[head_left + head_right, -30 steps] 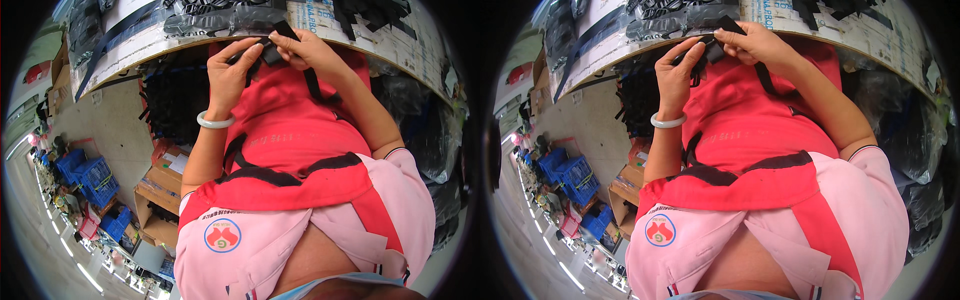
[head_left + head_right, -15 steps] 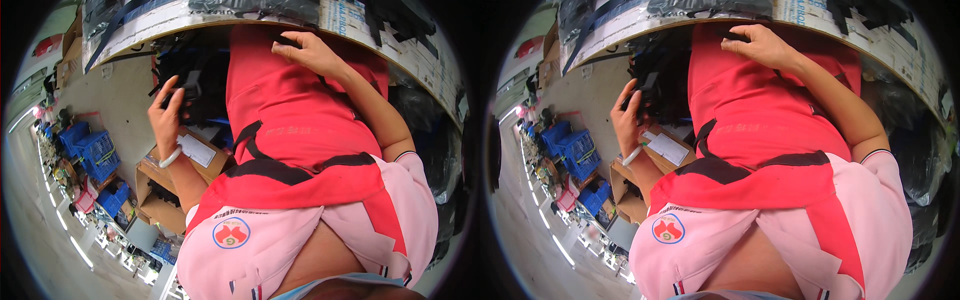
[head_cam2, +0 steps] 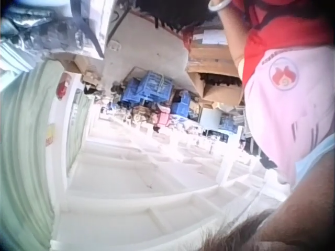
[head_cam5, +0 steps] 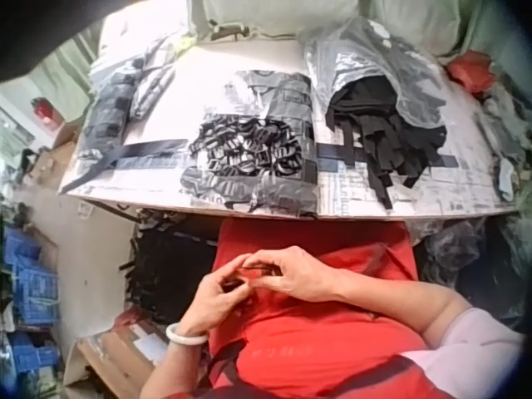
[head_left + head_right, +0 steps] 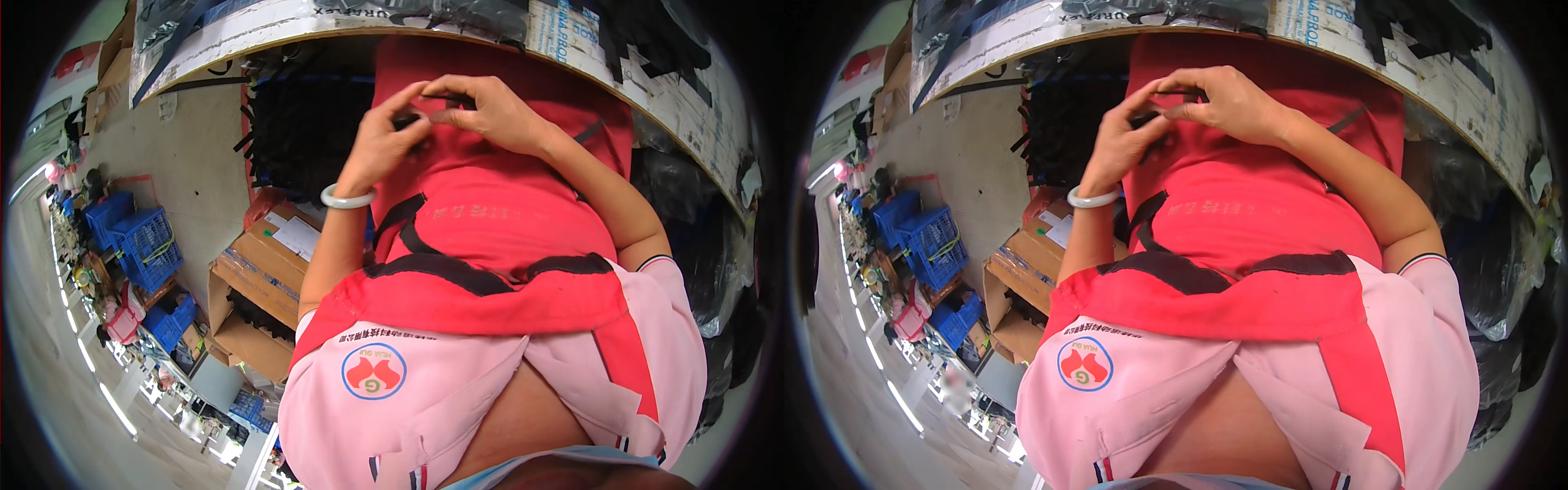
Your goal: Threading nylon straps through plastic buckles at an assembly workstation.
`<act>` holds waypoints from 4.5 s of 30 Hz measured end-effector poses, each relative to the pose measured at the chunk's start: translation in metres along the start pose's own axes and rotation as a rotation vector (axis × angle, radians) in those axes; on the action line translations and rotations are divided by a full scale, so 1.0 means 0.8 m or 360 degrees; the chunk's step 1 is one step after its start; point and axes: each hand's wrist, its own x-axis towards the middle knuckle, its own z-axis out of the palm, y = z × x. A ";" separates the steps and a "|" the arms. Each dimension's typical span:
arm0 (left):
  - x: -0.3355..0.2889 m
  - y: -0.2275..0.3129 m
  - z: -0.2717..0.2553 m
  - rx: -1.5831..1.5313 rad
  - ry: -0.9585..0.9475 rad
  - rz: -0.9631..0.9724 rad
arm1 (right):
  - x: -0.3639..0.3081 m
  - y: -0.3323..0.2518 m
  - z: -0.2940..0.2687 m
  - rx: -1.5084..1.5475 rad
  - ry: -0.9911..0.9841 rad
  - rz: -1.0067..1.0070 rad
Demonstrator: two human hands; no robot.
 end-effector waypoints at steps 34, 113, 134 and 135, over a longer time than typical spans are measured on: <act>0.049 -0.023 0.023 -0.1795 -0.0167 -0.0314 | -0.035 -0.010 -0.034 0.0491 0.0394 0.0294; -0.105 -0.006 -0.132 -0.0286 0.1122 0.0164 | -0.006 0.018 -0.013 0.0288 0.0072 0.0341; 0.007 -0.006 0.029 -0.0716 0.0057 -0.0168 | -0.024 0.015 -0.038 0.0528 -0.0016 0.0615; 0.007 -0.001 0.028 -0.0558 0.0055 -0.0195 | -0.028 0.016 -0.040 0.0408 -0.0001 0.0512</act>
